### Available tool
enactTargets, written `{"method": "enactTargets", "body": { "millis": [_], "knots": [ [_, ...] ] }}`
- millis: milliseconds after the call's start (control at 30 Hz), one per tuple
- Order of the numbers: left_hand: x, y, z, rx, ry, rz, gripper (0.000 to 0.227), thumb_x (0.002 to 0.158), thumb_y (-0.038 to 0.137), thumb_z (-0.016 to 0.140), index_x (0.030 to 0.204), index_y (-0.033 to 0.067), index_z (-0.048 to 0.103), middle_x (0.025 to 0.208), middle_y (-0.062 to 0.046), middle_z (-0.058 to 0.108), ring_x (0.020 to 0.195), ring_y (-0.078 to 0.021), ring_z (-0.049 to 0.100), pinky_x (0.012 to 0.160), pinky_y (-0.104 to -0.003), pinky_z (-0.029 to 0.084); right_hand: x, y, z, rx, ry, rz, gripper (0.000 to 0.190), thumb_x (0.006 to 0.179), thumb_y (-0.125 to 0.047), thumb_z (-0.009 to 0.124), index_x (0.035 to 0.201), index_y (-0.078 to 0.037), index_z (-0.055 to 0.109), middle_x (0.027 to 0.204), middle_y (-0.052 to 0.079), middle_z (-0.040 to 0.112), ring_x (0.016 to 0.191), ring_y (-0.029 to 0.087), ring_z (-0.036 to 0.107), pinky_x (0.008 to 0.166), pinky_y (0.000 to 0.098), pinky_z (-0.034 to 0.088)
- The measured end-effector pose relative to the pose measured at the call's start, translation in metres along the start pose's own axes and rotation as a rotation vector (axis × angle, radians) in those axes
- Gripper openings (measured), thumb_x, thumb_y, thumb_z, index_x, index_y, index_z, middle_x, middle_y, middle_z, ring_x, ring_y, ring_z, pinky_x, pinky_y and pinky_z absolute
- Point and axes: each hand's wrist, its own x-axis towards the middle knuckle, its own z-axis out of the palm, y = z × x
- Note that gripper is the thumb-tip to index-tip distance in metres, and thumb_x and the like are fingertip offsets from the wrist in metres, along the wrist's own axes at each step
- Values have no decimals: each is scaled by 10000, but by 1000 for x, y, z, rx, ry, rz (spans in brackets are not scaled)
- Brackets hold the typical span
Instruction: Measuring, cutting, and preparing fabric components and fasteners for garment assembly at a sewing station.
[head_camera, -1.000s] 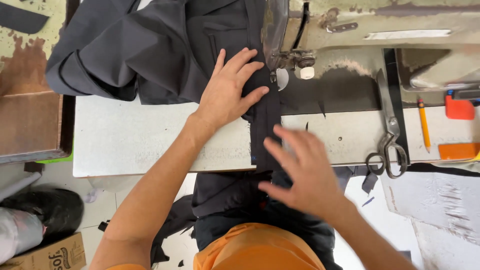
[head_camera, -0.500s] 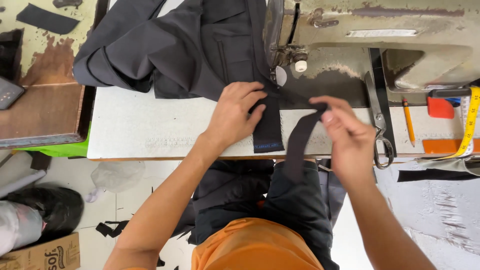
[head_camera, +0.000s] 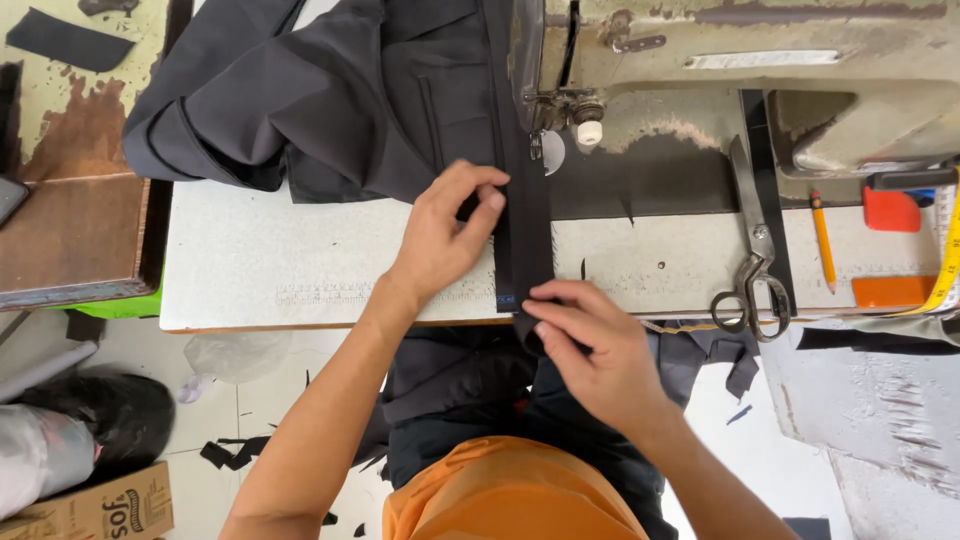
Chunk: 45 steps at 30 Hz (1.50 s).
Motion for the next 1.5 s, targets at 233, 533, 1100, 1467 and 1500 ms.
{"method": "enactTargets", "body": {
  "millis": [233,533,1100,1467,1500],
  "knots": [
    [1,10,-3,410,-265,156,408,960,245,771,1328,107,662,1552,-105,467,1185,-310,545,985,-497,449,-15,-12,7,-15,-80,28,212,952,38,582,1068,-7,754,1075,91,671,812,138,644,664,212,509],
    [-1,16,-5,511,-282,185,461,916,346,792,1299,108,693,1495,-66,528,1240,-327,482,1060,-531,393,-21,-2,3,41,-140,119,234,953,22,574,1069,-37,768,1072,68,684,864,143,649,720,224,517],
    [4,17,-16,529,-372,90,682,905,539,753,1423,123,599,1615,-99,408,1547,-339,277,1252,-632,136,29,31,-20,-769,-250,-364,352,970,-380,644,1214,-138,720,1364,9,653,1086,254,576,916,419,459],
    [38,-13,-26,508,-429,166,698,935,585,713,1442,124,584,1626,-103,385,1545,-383,259,1230,-677,123,51,30,-14,-832,-256,-319,466,971,-449,644,1297,-119,690,1443,33,611,1074,280,559,921,452,458],
    [39,-13,-27,510,-429,168,698,935,585,713,1442,124,584,1626,-103,385,1545,-383,259,1230,-677,123,52,31,-14,-831,-254,-320,466,971,-449,644,1297,-119,690,1443,33,611,1074,280,559,921,452,458]
  ]
}}
